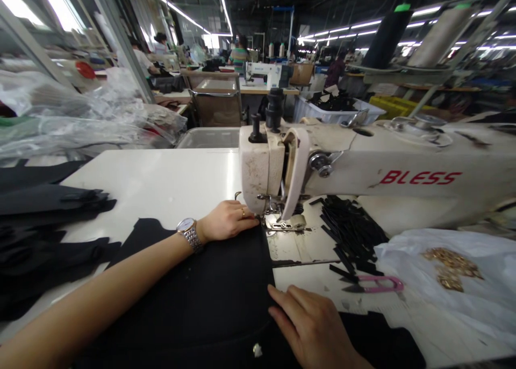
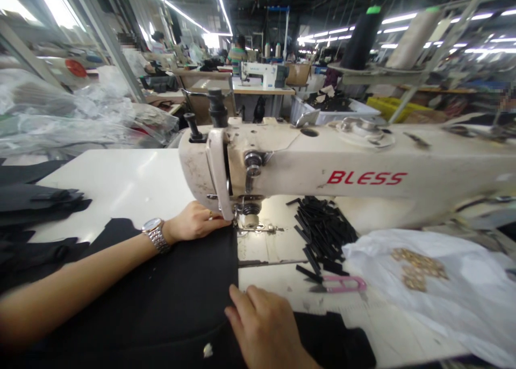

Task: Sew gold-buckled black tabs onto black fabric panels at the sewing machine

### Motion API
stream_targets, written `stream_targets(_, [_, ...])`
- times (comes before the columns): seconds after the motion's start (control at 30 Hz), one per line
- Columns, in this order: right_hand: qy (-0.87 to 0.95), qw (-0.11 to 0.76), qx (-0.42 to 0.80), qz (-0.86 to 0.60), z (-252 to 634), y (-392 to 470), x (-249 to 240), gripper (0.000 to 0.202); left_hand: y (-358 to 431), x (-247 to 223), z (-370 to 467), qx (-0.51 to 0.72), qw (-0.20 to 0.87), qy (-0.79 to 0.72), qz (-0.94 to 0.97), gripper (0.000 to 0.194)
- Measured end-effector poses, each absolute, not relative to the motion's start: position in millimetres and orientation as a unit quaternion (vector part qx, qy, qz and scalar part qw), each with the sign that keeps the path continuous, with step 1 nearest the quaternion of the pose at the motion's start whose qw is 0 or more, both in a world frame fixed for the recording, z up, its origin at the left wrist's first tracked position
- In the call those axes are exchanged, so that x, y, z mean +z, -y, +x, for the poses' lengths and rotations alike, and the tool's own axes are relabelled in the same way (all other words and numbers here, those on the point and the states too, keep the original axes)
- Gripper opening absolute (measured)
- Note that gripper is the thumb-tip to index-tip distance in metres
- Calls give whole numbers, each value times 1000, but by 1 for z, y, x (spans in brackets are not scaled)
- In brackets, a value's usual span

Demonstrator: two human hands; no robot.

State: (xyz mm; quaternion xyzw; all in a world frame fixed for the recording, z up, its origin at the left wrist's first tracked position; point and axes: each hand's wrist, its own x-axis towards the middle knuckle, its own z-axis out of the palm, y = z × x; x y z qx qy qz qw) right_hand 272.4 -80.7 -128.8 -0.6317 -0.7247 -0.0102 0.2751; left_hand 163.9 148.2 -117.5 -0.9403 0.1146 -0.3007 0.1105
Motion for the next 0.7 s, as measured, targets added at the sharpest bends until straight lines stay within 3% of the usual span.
stream_targets(0.37, [704, 306, -30, -640, 276, 82, -131, 32, -151, -120, 164, -275, 114, -103, -949, 31])
stream_targets(0.47, [685, 275, -20, -675, 275, 79, -133, 30, -155, -121, 157, -247, 115, -92, -958, 31])
stream_targets(0.6, [658, 198, 61, -723, 263, 63, -127, 23, -163, -123, 142, -212, 105, -63, -970, 31])
stream_targets(0.7, [620, 247, 180, -723, 245, 47, -114, 25, -165, -123, 132, -201, 104, -34, -973, 31])
